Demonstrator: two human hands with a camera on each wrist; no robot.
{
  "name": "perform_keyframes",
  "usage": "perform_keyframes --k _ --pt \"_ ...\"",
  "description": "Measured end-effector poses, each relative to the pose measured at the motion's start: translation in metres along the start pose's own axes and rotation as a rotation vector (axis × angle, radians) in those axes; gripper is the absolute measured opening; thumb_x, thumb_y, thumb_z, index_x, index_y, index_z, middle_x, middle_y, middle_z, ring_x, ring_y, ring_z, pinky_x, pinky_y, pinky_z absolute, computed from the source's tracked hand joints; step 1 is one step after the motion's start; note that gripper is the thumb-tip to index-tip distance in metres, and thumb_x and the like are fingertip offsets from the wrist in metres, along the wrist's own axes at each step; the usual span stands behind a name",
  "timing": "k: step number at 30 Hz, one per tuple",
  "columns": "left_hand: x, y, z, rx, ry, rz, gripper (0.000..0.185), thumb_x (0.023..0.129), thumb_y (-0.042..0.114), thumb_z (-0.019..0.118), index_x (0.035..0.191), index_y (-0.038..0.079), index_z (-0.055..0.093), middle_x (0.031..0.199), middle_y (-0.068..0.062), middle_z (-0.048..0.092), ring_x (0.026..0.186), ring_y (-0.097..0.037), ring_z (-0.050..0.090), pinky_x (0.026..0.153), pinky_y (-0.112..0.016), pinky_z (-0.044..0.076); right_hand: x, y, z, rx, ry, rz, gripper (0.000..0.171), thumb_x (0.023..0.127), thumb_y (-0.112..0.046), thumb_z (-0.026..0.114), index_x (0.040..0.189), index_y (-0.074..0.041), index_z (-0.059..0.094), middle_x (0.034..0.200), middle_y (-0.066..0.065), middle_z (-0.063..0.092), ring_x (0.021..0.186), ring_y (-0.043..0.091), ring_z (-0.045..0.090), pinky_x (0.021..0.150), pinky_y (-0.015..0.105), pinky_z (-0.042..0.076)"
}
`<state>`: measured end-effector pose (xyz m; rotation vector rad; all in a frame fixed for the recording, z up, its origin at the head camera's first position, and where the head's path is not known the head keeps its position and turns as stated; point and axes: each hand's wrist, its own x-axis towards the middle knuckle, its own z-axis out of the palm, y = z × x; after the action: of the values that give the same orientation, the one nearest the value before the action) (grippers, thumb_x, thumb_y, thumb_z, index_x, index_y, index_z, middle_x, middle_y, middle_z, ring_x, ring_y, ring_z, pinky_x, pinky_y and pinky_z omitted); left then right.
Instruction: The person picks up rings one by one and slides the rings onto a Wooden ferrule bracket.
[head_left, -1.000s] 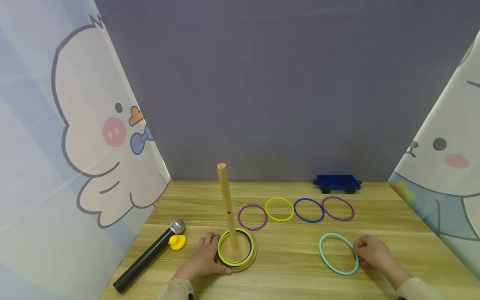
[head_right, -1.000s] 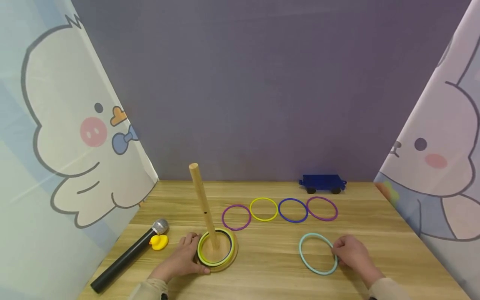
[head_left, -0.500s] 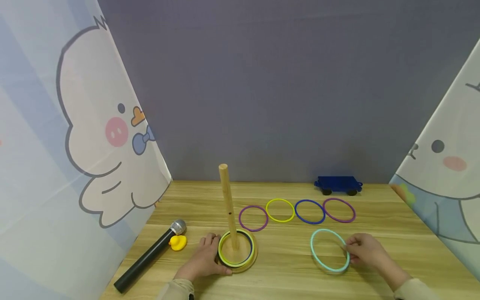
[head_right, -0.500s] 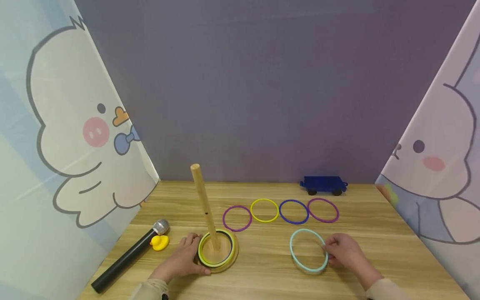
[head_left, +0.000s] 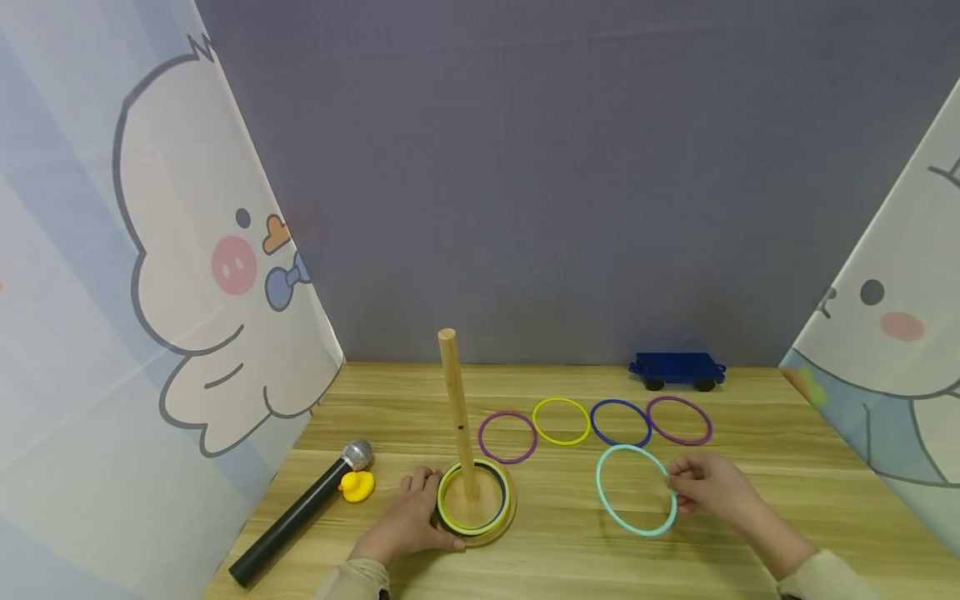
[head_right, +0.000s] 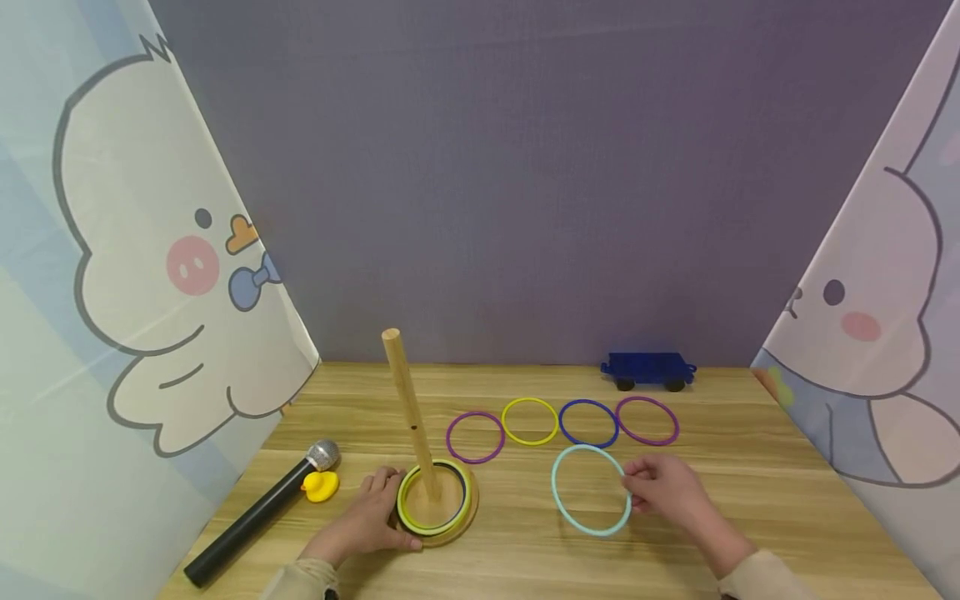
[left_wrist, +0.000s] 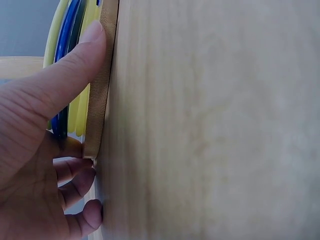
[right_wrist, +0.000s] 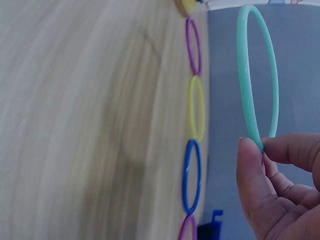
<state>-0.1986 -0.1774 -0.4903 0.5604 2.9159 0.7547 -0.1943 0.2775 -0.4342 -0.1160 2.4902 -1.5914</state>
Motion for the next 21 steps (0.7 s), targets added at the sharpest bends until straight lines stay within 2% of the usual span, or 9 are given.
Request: perform_keyframes --k 10,21 --pt "-0.002 0.002 -0.002 -0.013 -0.009 -0.011 0.114 0.060 0.059 0.085 0.140 -0.007 0.040 0.132 -0.020 0.040 0.116 -0.035 0.038 0.100 -0.055 0.039 0.000 -0.034 0.009 0.064 -0.075 -0.069 0.027 0.094 -0.009 0.063 0.108 0.014 0.057 0.082 0.009 0.062 0.069 0.020 0.063 0.066 0.037 0.058" --pt "-0.002 0.004 -0.003 -0.022 -0.009 -0.017 0.113 0.060 0.056 0.087 0.140 -0.009 0.040 0.133 -0.020 0.040 0.117 -0.037 0.038 0.100 -0.056 0.038 0.001 -0.072 0.019 0.139 -0.071 -0.113 0.036 0.096 -0.013 0.062 0.117 0.015 0.053 0.084 0.008 0.063 0.068 0.018 0.063 0.066 0.033 0.057"
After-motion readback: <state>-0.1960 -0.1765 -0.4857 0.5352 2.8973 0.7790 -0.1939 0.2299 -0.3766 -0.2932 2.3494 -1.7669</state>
